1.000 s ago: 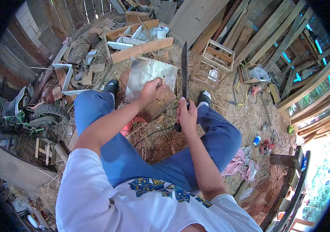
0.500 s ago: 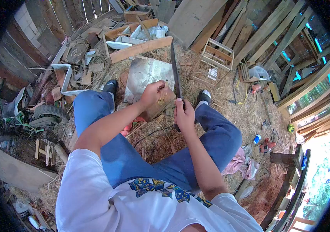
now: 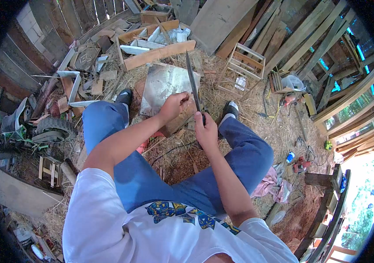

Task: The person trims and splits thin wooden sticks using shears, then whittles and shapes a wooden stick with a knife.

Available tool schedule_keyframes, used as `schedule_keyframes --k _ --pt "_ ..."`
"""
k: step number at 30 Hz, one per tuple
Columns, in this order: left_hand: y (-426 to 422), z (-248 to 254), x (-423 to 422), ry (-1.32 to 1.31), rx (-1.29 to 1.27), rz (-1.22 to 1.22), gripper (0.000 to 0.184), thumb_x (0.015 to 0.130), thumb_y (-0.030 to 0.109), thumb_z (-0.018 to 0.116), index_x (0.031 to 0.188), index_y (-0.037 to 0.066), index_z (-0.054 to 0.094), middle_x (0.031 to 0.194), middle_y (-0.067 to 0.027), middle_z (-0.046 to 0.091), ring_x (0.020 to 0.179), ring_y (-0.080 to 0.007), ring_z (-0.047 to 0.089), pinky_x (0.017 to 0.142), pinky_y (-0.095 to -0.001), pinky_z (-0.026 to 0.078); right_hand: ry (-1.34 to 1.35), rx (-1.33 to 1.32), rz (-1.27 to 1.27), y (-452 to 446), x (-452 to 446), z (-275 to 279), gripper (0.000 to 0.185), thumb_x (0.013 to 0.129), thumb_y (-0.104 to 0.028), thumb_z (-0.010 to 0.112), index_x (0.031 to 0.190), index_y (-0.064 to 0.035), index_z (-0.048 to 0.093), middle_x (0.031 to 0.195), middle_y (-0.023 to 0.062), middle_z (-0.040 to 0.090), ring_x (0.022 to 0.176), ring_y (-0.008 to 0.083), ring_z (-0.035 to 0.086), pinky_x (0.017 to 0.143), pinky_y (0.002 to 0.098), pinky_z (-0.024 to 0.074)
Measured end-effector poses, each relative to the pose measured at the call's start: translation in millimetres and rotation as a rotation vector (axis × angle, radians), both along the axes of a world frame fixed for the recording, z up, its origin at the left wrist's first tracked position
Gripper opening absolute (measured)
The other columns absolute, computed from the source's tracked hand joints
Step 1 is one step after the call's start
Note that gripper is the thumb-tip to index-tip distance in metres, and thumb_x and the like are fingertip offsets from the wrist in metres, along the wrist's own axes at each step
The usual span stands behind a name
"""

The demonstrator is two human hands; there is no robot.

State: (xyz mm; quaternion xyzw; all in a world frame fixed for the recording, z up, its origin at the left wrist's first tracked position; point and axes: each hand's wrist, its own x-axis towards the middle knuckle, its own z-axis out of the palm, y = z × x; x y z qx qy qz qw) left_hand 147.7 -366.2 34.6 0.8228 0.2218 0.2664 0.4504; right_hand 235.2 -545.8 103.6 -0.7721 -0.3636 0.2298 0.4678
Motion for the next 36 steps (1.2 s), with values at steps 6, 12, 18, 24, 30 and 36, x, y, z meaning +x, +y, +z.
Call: schedule_keyframes --k 6,12,18,24,30,36 --pt "-1.6 1.1 -1.0 -0.018 0.035 0.008 0.018 0.097 0.015 0.071 0.102 0.0 0.064 0.086 -0.0149 0.069 0.075 -0.0178 0.063 0.072 -0.0369 0.053 -0.078 0.01 -0.005 0.7 -0.1 0.5 0.049 0.103 -0.043 0.058 0.094 0.005 0.062 0.076 0.0251 0.065 0.069 0.0417 0.066 0.066 0.0462 0.0499" --pt "-2.6 8.0 -2.3 0.055 0.077 0.021 0.019 0.096 0.016 0.072 0.105 0.001 0.066 0.085 -0.0157 0.069 0.073 -0.0217 0.063 0.073 -0.0366 0.054 -0.078 0.019 -0.012 2.3 0.1 -4.0 0.05 0.103 -0.043 0.058 0.093 0.0052 0.062 0.076 0.0265 0.065 0.071 0.0429 0.066 0.066 0.0474 0.0497" --pt "-2.3 4.8 -1.7 -0.023 0.012 -0.004 0.019 0.096 0.015 0.072 0.105 0.0 0.065 0.087 -0.0153 0.069 0.076 -0.0209 0.064 0.075 -0.0362 0.054 -0.037 -0.037 -0.015 1.4 -0.3 0.6 0.05 0.103 -0.044 0.058 0.092 0.0053 0.061 0.073 0.0254 0.063 0.067 0.0406 0.065 0.064 0.0464 0.0489" --pt "2.4 -17.2 5.7 -0.1 -0.03 -0.013 0.015 0.096 0.01 0.071 0.105 0.0 0.066 0.089 -0.0123 0.069 0.081 -0.0135 0.063 0.078 -0.0333 0.054 -0.017 -0.002 -0.014 0.5 -1.8 2.8 0.051 0.103 -0.045 0.058 0.09 0.0049 0.06 0.071 0.0239 0.063 0.065 0.0396 0.064 0.063 0.0459 0.0487" --pt "-1.4 -1.9 0.2 0.04 0.014 0.014 0.015 0.097 0.011 0.07 0.106 -0.001 0.066 0.088 -0.01 0.068 0.082 -0.0111 0.06 0.078 -0.0335 0.054 -0.041 -0.021 -0.012 1.9 -0.1 -3.0 0.05 0.103 -0.044 0.058 0.091 0.0049 0.061 0.071 0.0232 0.063 0.066 0.0397 0.065 0.063 0.0462 0.0492" --pt "-1.8 -0.9 0.4 -0.022 -0.016 -0.014 0.017 0.097 0.015 0.071 0.105 0.0 0.065 0.087 -0.0132 0.068 0.078 -0.0151 0.06 0.076 -0.0346 0.053 -0.059 0.026 -0.015 1.8 -2.0 -0.2 0.049 0.102 -0.043 0.059 0.089 0.0044 0.06 0.069 0.023 0.063 0.065 0.0404 0.066 0.062 0.046 0.0492"
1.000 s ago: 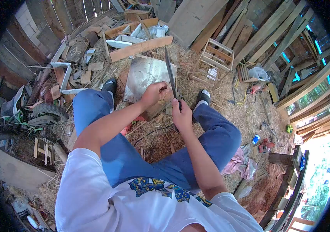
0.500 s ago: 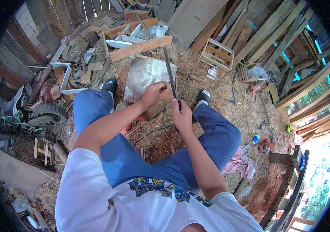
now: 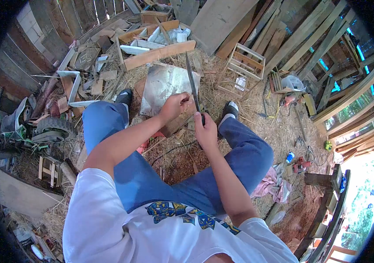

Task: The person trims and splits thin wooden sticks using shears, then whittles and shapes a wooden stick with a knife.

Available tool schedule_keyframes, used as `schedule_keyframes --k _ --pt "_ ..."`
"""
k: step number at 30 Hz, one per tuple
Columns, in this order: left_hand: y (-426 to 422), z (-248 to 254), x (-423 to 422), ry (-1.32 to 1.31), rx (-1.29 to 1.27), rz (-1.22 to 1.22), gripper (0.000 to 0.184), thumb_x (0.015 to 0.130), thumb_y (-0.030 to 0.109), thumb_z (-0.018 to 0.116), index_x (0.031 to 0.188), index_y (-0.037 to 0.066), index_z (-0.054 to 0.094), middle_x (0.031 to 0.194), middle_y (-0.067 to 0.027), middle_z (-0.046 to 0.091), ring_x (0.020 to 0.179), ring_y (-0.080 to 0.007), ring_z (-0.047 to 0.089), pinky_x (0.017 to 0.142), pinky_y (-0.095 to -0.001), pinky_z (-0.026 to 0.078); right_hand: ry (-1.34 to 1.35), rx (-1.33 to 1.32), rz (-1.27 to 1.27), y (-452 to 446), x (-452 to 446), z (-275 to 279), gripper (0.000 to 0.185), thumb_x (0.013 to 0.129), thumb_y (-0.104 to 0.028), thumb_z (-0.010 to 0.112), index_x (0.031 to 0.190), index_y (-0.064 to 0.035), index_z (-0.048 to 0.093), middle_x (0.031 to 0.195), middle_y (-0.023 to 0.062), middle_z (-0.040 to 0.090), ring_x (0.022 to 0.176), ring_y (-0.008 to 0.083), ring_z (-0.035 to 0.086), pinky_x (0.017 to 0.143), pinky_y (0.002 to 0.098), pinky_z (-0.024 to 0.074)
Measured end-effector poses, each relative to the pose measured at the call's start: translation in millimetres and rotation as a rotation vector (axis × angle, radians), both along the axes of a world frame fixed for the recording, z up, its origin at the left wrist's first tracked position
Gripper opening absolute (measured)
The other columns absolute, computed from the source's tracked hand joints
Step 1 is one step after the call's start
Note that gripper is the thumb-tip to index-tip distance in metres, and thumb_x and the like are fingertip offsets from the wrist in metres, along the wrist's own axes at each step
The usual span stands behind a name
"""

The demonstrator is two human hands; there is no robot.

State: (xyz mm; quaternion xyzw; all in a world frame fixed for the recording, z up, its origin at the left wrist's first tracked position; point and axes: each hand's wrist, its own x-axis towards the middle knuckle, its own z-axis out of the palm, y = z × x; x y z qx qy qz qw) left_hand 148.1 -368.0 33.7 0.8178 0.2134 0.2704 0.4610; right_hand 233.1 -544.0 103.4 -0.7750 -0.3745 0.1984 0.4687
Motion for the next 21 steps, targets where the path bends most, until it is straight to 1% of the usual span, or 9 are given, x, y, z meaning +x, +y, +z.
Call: schedule_keyframes --k 4,7,9,13,15,16,18,19,21 --pt "-0.7 0.7 -1.1 0.028 -0.025 0.017 0.018 0.097 0.015 0.071 0.104 0.0 0.065 0.086 -0.013 0.068 0.078 -0.0158 0.061 0.076 -0.0349 0.053 0.02 -0.015 0.002 0.1 -0.7 0.4 0.048 0.102 -0.042 0.06 0.089 0.0045 0.06 0.068 0.0228 0.062 0.064 0.0402 0.066 0.061 0.0458 0.049" --pt "-0.1 3.4 -1.5 0.009 0.013 0.007 0.019 0.096 0.016 0.072 0.105 0.001 0.065 0.085 -0.0133 0.067 0.077 -0.0166 0.061 0.074 -0.0355 0.053 -0.035 -0.014 -0.007 0.4 -2.1 2.1 0.047 0.102 -0.041 0.061 0.087 0.0042 0.06 0.067 0.0225 0.062 0.062 0.0401 0.065 0.059 0.0456 0.0483" --pt "-2.0 6.6 -2.6 0.071 0.054 0.047 0.02 0.096 0.017 0.072 0.105 0.001 0.064 0.084 -0.014 0.067 0.075 -0.0171 0.059 0.073 -0.0361 0.052 -0.054 0.001 -0.008 -0.4 -3.4 2.3 0.046 0.101 -0.04 0.062 0.086 0.0035 0.059 0.067 0.0231 0.062 0.062 0.0417 0.065 0.058 0.0466 0.0478" --pt "-2.5 7.2 -3.0 0.074 0.051 0.038 0.021 0.095 0.017 0.073 0.106 0.001 0.064 0.083 -0.0147 0.066 0.073 -0.0177 0.058 0.071 -0.0369 0.051 -0.087 -0.012 -0.017 0.7 -4.0 -7.3 0.045 0.101 -0.039 0.062 0.085 0.0027 0.059 0.067 0.0236 0.062 0.063 0.0436 0.065 0.057 0.0478 0.0475" --pt "-2.3 4.9 -3.0 0.003 0.031 0.019 0.019 0.095 0.014 0.072 0.107 0.001 0.064 0.085 -0.0143 0.066 0.074 -0.0179 0.057 0.071 -0.0366 0.051 -0.176 -0.018 -0.011 0.2 -6.2 -9.2 0.039 0.101 -0.036 0.063 0.101 0.0028 0.065 0.066 0.0164 0.061 0.057 0.0283 0.062 0.056 0.0401 0.0477" --pt "-1.8 4.3 -3.7 0.005 0.031 0.017 0.019 0.095 0.014 0.072 0.107 0.001 0.064 0.085 -0.0143 0.066 0.074 -0.0179 0.057 0.071 -0.0366 0.051 -0.175 -0.019 -0.013 0.0 -7.4 -8.3 0.039 0.101 -0.036 0.063 0.101 0.0028 0.065 0.066 0.0164 0.061 0.057 0.0283 0.062 0.056 0.0401 0.0477" --pt "-0.3 1.7 -4.9 0.016 0.005 -0.003 0.019 0.096 0.009 0.07 0.112 0.001 0.066 0.092 -0.0127 0.069 0.08 -0.017 0.061 0.074 -0.0351 0.053 -0.166 -0.027 -0.01 -0.8 -9.9 -4.7 0.039 0.1 -0.037 0.066 0.102 0.0021 0.064 0.066 0.0169 0.062 0.057 0.0303 0.064 0.056 0.0409 0.048" --pt "0.1 -0.3 -4.8 0.016 0.005 -0.005 0.019 0.096 0.009 0.07 0.112 0.001 0.066 0.092 -0.0127 0.069 0.08 -0.017 0.061 0.074 -0.0351 0.053 -0.166 -0.027 -0.013 -1.0 -11.2 -2.2 0.039 0.1 -0.037 0.066 0.102 0.0021 0.064 0.066 0.0169 0.062 0.057 0.0303 0.064 0.056 0.0409 0.048" --pt "0.5 -6.1 -3.7 -0.038 -0.062 -0.027 0.021 0.096 0.005 0.067 0.117 0.001 0.066 0.1 -0.011 0.072 0.089 -0.016 0.064 0.079 -0.0338 0.054 -0.152 -0.043 -0.01 -1.4 -13.0 0.6 0.04 0.099 -0.038 0.067 0.102 0.0014 0.064 0.065 0.0173 0.062 0.058 0.0315 0.065 0.056 0.0408 0.0484"
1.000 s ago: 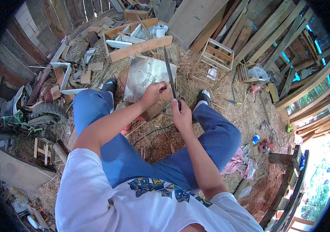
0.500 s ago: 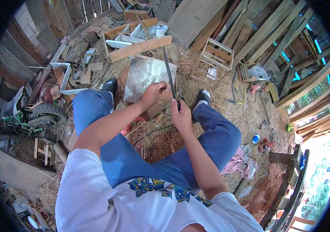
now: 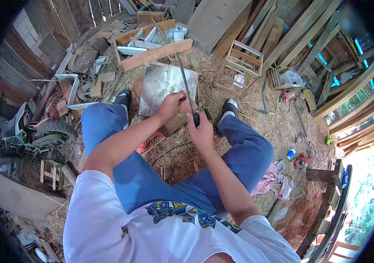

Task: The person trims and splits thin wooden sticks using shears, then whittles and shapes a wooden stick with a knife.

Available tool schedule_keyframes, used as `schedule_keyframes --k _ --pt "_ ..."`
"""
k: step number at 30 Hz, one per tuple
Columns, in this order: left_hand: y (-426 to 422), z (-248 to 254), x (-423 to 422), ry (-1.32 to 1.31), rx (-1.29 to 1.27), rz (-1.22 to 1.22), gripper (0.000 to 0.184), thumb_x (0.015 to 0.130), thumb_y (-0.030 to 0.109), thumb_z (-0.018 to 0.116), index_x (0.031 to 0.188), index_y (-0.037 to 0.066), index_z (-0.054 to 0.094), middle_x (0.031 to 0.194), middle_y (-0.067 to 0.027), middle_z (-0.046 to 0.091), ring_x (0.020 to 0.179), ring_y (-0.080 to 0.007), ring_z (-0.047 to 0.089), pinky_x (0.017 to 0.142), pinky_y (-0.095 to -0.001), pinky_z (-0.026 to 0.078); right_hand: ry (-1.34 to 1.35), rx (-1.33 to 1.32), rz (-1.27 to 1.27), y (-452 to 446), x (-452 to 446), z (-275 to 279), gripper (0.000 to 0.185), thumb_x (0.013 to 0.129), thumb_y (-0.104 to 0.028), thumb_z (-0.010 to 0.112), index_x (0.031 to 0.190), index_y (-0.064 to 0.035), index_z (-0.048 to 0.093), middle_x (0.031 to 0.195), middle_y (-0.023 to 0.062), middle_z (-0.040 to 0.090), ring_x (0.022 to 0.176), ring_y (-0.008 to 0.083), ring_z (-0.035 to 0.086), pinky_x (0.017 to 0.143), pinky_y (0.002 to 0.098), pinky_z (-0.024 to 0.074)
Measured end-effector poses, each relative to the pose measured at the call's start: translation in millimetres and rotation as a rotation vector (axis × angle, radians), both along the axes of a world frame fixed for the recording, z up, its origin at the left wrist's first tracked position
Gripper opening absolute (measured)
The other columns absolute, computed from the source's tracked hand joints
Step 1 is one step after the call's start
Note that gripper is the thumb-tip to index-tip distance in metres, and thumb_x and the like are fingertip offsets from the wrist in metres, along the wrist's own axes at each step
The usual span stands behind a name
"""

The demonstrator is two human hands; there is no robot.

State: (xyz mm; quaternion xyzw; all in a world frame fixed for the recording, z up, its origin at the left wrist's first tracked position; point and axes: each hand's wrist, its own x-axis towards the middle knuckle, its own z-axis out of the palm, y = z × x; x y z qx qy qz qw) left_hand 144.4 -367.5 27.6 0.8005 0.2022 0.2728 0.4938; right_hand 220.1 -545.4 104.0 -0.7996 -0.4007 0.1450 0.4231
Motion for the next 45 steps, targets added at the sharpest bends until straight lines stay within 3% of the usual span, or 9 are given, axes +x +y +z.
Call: schedule_keyframes --k 4,6,10,12,22,28,30,33,45 --pt "-1.0 1.3 1.7 0.01 -0.027 -0.016 0.024 0.097 0.004 0.066 0.121 0.002 0.066 0.103 -0.0103 0.073 0.094 -0.0158 0.066 0.083 -0.0333 0.055 -0.01 0.027 0.014 1.2 0.2 -4.2 0.04 0.099 -0.039 0.067 0.102 0.0009 0.063 0.066 0.0174 0.062 0.058 0.0303 0.065 0.056 0.0408 0.0487" --pt "-5.2 6.5 1.1 -0.036 0.016 0.046 0.011 0.096 0.008 0.067 0.097 -0.001 0.06 0.072 -0.0141 0.057 0.064 -0.0186 0.053 0.062 -0.0371 0.048 0.01 0.032 0.014 1.1 0.3 -1.5 0.039 0.099 -0.038 0.066 0.101 0.0011 0.063 0.067 0.0169 0.063 0.059 0.0292 0.065 0.057 0.0407 0.0491" --pt "-4.9 14.1 -0.4 -0.046 0.143 0.069 0.012 0.096 0.009 0.068 0.097 0.0 0.06 0.073 -0.0168 0.06 0.063 -0.0235 0.057 0.063 -0.038 0.05 0.065 0.043 0.015 2.1 2.8 -4.2 0.038 0.101 -0.037 0.063 0.101 0.0015 0.063 0.068 0.0173 0.063 0.06 0.0291 0.065 0.059 0.0405 0.0493" --pt "-4.0 16.4 -2.8 0.043 0.08 0.024 0.012 0.096 0.005 0.066 0.107 0.0 0.064 0.09 -0.0176 0.069 0.078 -0.0201 0.064 0.074 -0.0374 0.054 0.081 0.039 0.012 2.9 5.4 -9.3 0.039 0.103 -0.036 0.059 0.101 0.002 0.063 0.069 0.0168 0.063 0.061 0.0271 0.063 0.059 0.0403 0.0491" --pt "-6.0 19.4 -0.9 0.043 0.122 0.05 0.013 0.096 0.007 0.068 0.105 0.0 0.062 0.087 -0.0177 0.068 0.077 -0.0202 0.064 0.073 -0.0369 0.054 0.225 0.082 0.008 3.5 5.9 -15.5 0.042 0.106 -0.039 0.054 0.092 0.0008 0.058 0.066 0.0064 0.056 0.059 0.0174 0.055 0.058 0.0373 0.0448" --pt "-4.6 19.0 -1.2 0.101 0.159 0.046 0.013 0.096 0.008 0.068 0.103 0.0 0.061 0.087 -0.0189 0.067 0.08 -0.02 0.067 0.073 -0.0377 0.054 0.08 0.07 -0.008 2.5 2.1 -5.6 0.042 0.104 -0.038 0.058 0.091 0.0021 0.059 0.066 0.0166 0.059 0.058 0.0296 0.059 0.059 0.0421 0.0468" --pt "-4.5 13.0 1.1 -0.084 0.148 0.052 0.012 0.095 0.01 0.068 0.098 0.002 0.059 0.079 -0.02 0.061 0.068 -0.0317 0.059 0.067 -0.0392 0.051 0.006 0.05 -0.006 2.9 0.8 -4.3 0.041 0.102 -0.037 0.061 0.091 0.0023 0.06 0.067 0.0221 0.06 0.059 0.0392 0.061 0.058 0.0457 0.047" --pt "-2.5 4.1 2.8 -0.132 0.205 0.077 0.015 0.096 0.012 0.067 0.096 0.001 0.057 0.076 -0.0205 0.058 0.067 -0.0327 0.057 0.066 -0.0404 0.049 -0.028 0.0 -0.017 3.7 -0.7 -3.5 0.038 0.101 -0.036 0.062 0.093 0.0016 0.061 0.067 0.0229 0.061 0.061 0.0425 0.064 0.056 0.0471 0.0473" --pt "-2.8 10.5 -0.3 -0.045 0.171 0.08 0.02 0.097 0.014 0.068 0.092 0.0 0.054 0.073 -0.0211 0.055 0.064 -0.0331 0.054 0.063 -0.0413 0.047 -0.015 0.025 -0.003 2.8 -1.2 -2.6 0.035 0.1 -0.034 0.064 0.098 0.001 0.063 0.069 0.0235 0.064 0.064 0.042 0.067 0.057 0.0456 0.0496"
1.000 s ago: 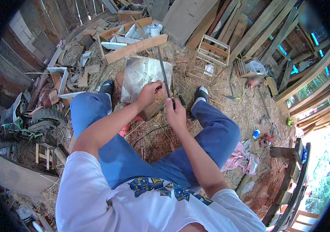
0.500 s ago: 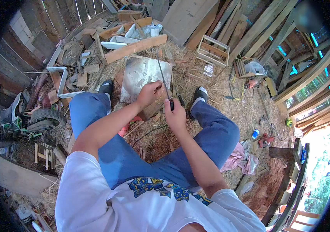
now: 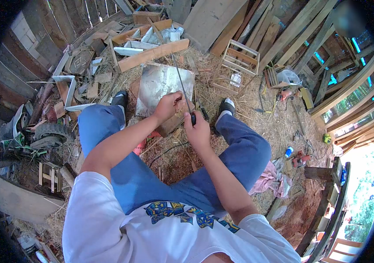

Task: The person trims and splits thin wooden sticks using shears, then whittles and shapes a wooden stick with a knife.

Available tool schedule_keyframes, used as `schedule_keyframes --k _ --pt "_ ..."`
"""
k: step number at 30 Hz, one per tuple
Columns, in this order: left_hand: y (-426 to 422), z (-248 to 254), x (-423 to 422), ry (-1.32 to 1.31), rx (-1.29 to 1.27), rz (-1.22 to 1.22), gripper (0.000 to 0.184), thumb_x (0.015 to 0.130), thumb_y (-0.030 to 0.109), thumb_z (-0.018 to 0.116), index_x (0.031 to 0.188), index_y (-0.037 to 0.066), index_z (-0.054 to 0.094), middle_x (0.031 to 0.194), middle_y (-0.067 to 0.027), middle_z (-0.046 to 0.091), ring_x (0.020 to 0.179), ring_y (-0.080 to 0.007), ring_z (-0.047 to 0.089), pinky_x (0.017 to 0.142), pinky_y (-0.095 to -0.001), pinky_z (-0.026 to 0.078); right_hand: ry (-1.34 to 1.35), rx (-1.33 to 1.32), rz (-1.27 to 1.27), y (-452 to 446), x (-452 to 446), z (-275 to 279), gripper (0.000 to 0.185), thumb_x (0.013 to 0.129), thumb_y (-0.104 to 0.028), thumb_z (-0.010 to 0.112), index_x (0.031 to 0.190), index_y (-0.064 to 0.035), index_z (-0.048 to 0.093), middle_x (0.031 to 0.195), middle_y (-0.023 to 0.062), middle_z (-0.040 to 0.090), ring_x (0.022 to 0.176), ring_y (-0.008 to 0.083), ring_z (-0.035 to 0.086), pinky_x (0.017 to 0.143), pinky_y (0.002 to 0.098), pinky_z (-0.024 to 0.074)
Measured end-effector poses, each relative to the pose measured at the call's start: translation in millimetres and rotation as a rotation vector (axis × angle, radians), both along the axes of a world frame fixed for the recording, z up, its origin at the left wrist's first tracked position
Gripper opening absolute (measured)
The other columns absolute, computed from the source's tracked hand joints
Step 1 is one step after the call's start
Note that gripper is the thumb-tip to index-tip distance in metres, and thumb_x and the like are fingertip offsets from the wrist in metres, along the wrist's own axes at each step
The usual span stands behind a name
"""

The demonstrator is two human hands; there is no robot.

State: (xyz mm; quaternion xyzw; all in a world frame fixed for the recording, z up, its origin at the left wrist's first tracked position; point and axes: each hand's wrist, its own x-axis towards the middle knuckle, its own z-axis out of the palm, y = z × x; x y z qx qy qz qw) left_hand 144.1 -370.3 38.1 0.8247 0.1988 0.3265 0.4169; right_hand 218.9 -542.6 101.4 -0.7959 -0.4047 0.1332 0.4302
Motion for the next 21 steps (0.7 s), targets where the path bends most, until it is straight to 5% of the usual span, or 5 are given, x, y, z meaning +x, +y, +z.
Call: schedule_keyframes --k 7,9,16,18,21 --pt "-3.6 12.2 -2.4 0.008 -0.012 -0.011 0.017 0.096 0.013 0.068 0.095 -0.001 0.057 0.077 -0.0224 0.059 0.069 -0.0371 0.059 0.065 -0.0431 0.049 0.068 0.056 0.014 1.6 0.7 2.7 0.037 0.102 -0.034 0.061 0.096 0.0023 0.062 0.068 0.0214 0.062 0.06 0.0362 0.065 0.057 0.0437 0.0486" --pt "-4.3 13.8 -1.8 0.074 -0.014 0.016 0.016 0.095 0.012 0.068 0.096 -0.001 0.058 0.078 -0.0225 0.06 0.07 -0.037 0.06 0.067 -0.0432 0.05 0.166 0.038 0.006 1.7 1.6 5.5 0.038 0.101 -0.036 0.061 0.095 0.0017 0.061 0.069 0.0243 0.064 0.067 0.0446 0.067 0.059 0.0476 0.0487" --pt "-4.9 11.2 -2.1 0.08 -0.039 -0.007 0.018 0.094 0.012 0.069 0.098 0.0 0.058 0.081 -0.0233 0.062 0.071 -0.0371 0.062 0.068 -0.0424 0.051 0.113 0.023 0.019 2.2 7.2 -4.9 0.042 0.102 -0.038 0.059 0.092 0.0026 0.06 0.069 0.0258 0.063 0.068 0.045 0.067 0.06 0.0488 0.0489" --pt "-5.2 6.8 -2.3 0.079 -0.04 -0.008 0.015 0.094 0.008 0.07 0.101 -0.001 0.061 0.081 -0.0182 0.062 0.07 -0.0263 0.059 0.067 -0.0377 0.051 0.127 0.013 0.016 2.0 7.0 -5.4 0.045 0.102 -0.039 0.059 0.087 0.004 0.059 0.069 0.0269 0.063 0.068 0.0463 0.066 0.06 0.0499 0.0488" --pt "-2.2 -0.1 0.4 0.085 0.034 -0.012 0.014 0.093 0.008 0.069 0.102 -0.001 0.063 0.083 -0.0184 0.063 0.072 -0.0294 0.062 0.067 -0.0388 0.051 0.114 -0.006 0.013 -0.3 8.5 -4.9 0.047 0.101 -0.038 0.058 0.083 0.0053 0.059 0.068 0.028 0.062 0.068 0.0479 0.065 0.06 0.0516 0.0482"
